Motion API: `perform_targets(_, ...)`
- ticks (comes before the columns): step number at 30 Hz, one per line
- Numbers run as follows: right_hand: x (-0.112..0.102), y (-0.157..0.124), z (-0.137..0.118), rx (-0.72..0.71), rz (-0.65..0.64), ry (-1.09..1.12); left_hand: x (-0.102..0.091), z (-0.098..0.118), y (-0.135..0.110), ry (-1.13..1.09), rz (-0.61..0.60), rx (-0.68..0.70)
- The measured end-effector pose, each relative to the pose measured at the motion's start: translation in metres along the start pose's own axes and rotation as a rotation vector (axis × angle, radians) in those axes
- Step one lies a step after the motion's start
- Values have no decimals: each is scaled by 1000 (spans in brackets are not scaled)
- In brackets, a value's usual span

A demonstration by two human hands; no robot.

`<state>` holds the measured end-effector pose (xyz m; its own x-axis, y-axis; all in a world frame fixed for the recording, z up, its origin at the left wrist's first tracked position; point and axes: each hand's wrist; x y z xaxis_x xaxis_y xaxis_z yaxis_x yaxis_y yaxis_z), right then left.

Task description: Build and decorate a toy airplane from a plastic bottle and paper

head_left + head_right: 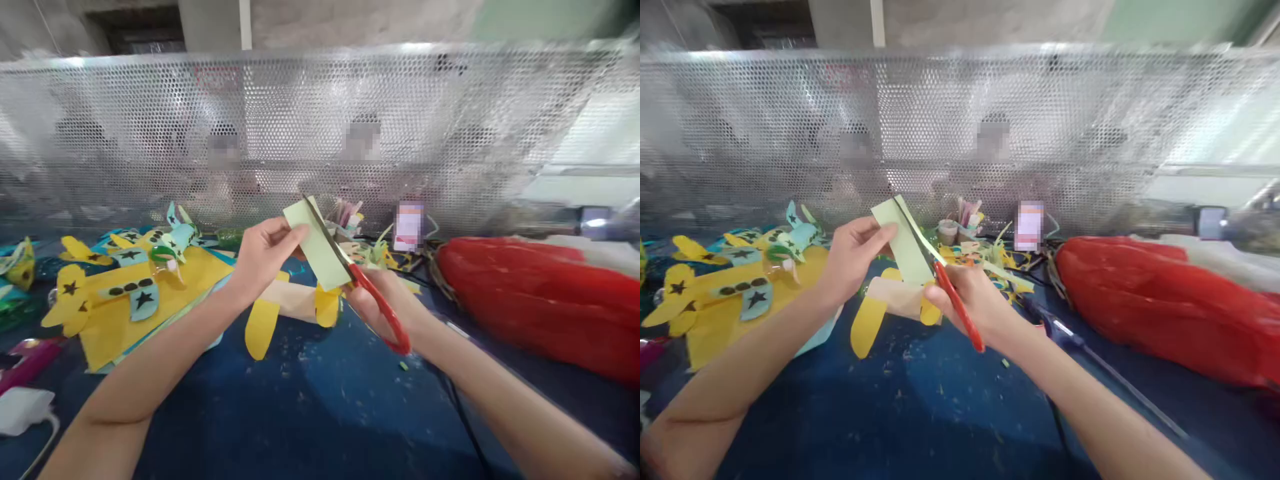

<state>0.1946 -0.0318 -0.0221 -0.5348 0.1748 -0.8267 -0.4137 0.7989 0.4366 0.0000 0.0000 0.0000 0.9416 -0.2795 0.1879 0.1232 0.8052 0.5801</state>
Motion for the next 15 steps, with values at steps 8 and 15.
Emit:
perform_targets(8, 5, 1, 0, -45, 67, 40, 0, -2, 1, 11, 15, -28)
perform_targets(15, 4, 7, 6, -16, 83, 1, -3, -7, 4, -79, 6, -85)
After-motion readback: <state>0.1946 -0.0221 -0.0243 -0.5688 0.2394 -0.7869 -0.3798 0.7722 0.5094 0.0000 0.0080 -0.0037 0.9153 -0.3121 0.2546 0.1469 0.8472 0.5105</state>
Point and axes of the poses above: each hand's wrist, its own y-axis towards the middle knuckle, its own x-axis out of the palm, z = x × y, and after that the axes turned 10 degrees about -y, right-handed
